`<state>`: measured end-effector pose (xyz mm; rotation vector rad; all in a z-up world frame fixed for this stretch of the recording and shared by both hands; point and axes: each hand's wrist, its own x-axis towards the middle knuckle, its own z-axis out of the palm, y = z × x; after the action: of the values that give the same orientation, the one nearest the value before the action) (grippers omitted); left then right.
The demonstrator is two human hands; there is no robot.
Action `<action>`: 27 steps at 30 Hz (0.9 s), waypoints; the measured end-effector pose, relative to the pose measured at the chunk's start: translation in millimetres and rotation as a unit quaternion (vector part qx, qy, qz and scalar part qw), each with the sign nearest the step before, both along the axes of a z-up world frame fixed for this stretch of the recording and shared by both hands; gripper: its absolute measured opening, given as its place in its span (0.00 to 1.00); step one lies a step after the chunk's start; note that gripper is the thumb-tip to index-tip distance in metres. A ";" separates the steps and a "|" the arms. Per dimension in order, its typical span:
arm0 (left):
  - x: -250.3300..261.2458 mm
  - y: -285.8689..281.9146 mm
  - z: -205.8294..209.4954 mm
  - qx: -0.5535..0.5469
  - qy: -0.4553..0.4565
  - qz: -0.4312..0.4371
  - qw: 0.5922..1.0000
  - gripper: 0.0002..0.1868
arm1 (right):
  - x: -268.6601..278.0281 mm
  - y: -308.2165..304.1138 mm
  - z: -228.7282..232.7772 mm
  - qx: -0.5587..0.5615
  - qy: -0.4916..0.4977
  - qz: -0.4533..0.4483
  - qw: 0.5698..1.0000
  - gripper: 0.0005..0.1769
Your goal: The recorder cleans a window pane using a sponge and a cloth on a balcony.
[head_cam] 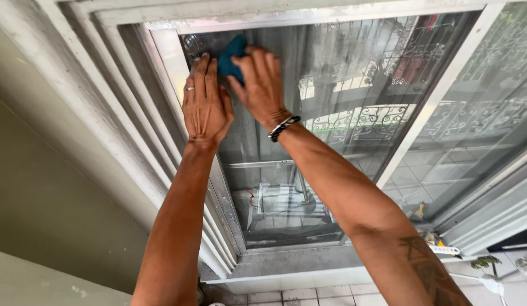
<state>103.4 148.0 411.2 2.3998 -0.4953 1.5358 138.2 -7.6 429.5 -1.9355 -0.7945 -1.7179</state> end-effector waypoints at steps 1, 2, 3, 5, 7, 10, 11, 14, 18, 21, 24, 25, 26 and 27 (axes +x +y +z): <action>-1.2 2.4 1.3 0.001 -0.006 0.004 1.000 0.30 | 2.4 9.2 3.7 0.001 -0.006 0.004 1.000 0.26; -2.7 1.5 1.4 -0.035 -0.011 -0.022 0.999 0.32 | 3.4 15.0 6.1 -0.020 0.018 0.008 1.000 0.24; -4.1 -0.1 1.0 -0.070 -0.015 -0.049 0.996 0.35 | 4.5 20.0 8.2 -0.041 0.041 0.011 0.998 0.22; -7.3 -7.5 0.1 -0.066 -0.010 -0.055 0.996 0.36 | 2.4 5.2 10.3 -0.067 0.033 0.005 0.997 0.21; -8.1 -12.1 3.1 -0.062 -0.007 -0.059 0.996 0.38 | 4.9 -19.7 10.0 -0.092 0.022 0.001 0.995 0.20; -8.7 -13.8 5.2 -0.021 -0.039 -0.022 0.999 0.35 | 9.6 -84.3 -0.4 -0.044 0.008 -0.031 0.998 0.25; -7.5 -12.6 5.8 -0.004 -0.037 -0.004 0.999 0.33 | 10.2 -112.9 -2.8 -0.004 -0.013 -0.049 0.999 0.26; 3.3 -13.3 -1.3 0.048 -0.025 -0.005 0.999 0.30 | 4.9 -202.3 -11.5 0.074 -0.048 -0.093 0.992 0.28; 1.1 -29.5 -4.8 0.088 -0.093 -0.023 0.991 0.27 | 5.7 -290.9 -23.1 0.195 -0.041 -0.168 0.965 0.27; 4.2 -25.1 -9.0 0.041 -0.087 0.001 0.995 0.21 | 3.8 -304.0 -24.3 0.232 -0.018 -0.162 0.959 0.24; -4.9 -8.3 -14.2 0.034 -0.059 0.021 0.997 0.18 | 14.4 -265.6 -26.4 0.307 0.007 -0.155 0.939 0.22; -5.2 -0.4 -18.3 0.034 -0.058 0.027 0.997 0.18 | 14.7 -235.6 -25.2 0.306 0.009 -0.150 0.940 0.22; -4.5 4.4 -22.8 0.024 -0.029 0.020 0.999 0.17 | 12.8 -209.0 -24.7 0.264 -0.018 -0.125 0.956 0.26; -3.8 8.8 -27.7 0.014 0.000 0.013 1.000 0.17 | 10.6 -182.8 -24.6 0.221 -0.046 -0.099 0.969 0.29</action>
<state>99.6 156.9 383.5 2.4368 -0.4902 1.5497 148.8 -190.4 404.9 -1.6772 -0.2178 -1.9152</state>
